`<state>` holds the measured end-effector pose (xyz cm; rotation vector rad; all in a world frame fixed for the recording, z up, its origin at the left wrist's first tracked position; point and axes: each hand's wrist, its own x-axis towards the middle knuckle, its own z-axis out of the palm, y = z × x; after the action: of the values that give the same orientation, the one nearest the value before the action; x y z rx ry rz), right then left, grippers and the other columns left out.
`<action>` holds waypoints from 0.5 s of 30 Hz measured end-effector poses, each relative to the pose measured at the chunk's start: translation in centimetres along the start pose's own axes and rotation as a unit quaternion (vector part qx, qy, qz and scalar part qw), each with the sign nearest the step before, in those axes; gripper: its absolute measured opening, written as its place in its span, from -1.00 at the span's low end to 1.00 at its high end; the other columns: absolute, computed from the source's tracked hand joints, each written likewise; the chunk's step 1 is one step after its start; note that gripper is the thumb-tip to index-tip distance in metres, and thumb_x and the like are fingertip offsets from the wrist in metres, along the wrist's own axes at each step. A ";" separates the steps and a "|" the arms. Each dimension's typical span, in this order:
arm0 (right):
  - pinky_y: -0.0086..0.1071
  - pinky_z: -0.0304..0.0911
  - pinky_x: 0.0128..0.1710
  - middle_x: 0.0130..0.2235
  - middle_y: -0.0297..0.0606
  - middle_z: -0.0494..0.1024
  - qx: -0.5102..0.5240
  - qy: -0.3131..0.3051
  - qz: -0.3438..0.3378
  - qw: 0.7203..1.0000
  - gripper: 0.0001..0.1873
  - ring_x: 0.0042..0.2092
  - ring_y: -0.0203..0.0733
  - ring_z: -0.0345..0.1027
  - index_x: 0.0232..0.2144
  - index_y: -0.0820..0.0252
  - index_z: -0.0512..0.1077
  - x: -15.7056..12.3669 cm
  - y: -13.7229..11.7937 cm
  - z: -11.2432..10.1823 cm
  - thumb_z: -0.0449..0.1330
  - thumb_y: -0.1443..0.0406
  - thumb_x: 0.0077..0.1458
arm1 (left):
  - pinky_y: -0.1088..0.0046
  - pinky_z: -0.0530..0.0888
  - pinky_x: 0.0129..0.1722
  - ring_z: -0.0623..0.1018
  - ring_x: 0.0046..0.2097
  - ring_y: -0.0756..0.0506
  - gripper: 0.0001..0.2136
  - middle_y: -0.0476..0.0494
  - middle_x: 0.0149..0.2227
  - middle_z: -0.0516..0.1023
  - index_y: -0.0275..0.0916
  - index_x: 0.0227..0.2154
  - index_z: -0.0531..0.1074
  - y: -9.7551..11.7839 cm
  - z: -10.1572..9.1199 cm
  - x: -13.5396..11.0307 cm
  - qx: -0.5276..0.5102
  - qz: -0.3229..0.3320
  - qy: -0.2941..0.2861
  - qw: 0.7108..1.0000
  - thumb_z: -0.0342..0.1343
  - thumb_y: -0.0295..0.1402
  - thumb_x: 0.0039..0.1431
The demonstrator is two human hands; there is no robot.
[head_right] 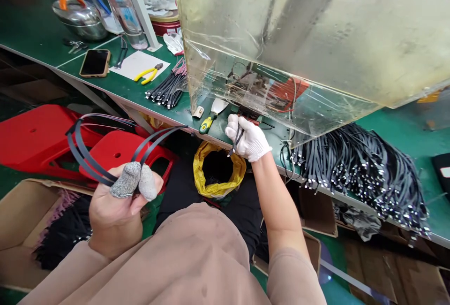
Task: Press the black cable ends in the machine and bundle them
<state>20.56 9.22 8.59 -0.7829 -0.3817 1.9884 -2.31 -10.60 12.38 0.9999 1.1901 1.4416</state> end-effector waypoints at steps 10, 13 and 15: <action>-0.01 0.54 -0.24 -0.20 -0.01 0.62 -0.050 -0.174 0.265 0.947 -0.24 -0.22 0.03 0.59 -0.03 0.32 0.41 -4.6 10.2 -6.0 0.03 -0.27 0.21 | 0.48 0.24 -0.54 0.21 -0.65 0.05 -0.46 0.04 -0.76 0.26 -0.25 -0.53 0.50 -6.0 1.0 0.1 0.072 -0.248 -0.245 0.935 0.05 0.16 0.23; -0.17 0.54 -0.15 -0.19 -0.14 0.63 0.026 -0.018 0.154 0.988 -0.49 -0.22 -0.14 0.57 -0.08 0.26 0.43 -3.3 13.5 -7.6 0.02 -0.07 0.36 | 0.48 0.28 -0.46 0.22 -0.61 0.04 -0.51 0.07 -0.75 0.26 -0.25 -0.55 0.46 -9.8 0.7 -0.7 0.133 -0.310 -0.266 0.903 0.04 0.09 0.24; -0.30 0.54 -0.25 -0.28 -0.24 0.61 0.017 0.100 0.089 0.991 -0.65 -0.34 -0.27 0.52 -0.17 0.23 0.42 -1.8 14.7 -8.7 0.06 0.06 0.38 | 0.47 0.31 -0.41 0.25 -0.59 0.02 -0.55 0.06 -0.74 0.28 -0.24 -0.56 0.44 -11.5 0.4 -1.2 0.168 -0.336 -0.283 0.882 0.05 0.04 0.24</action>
<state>17.35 -0.30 -5.30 -1.0136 -0.1654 2.0517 0.31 -11.26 1.12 0.9995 1.1837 0.3569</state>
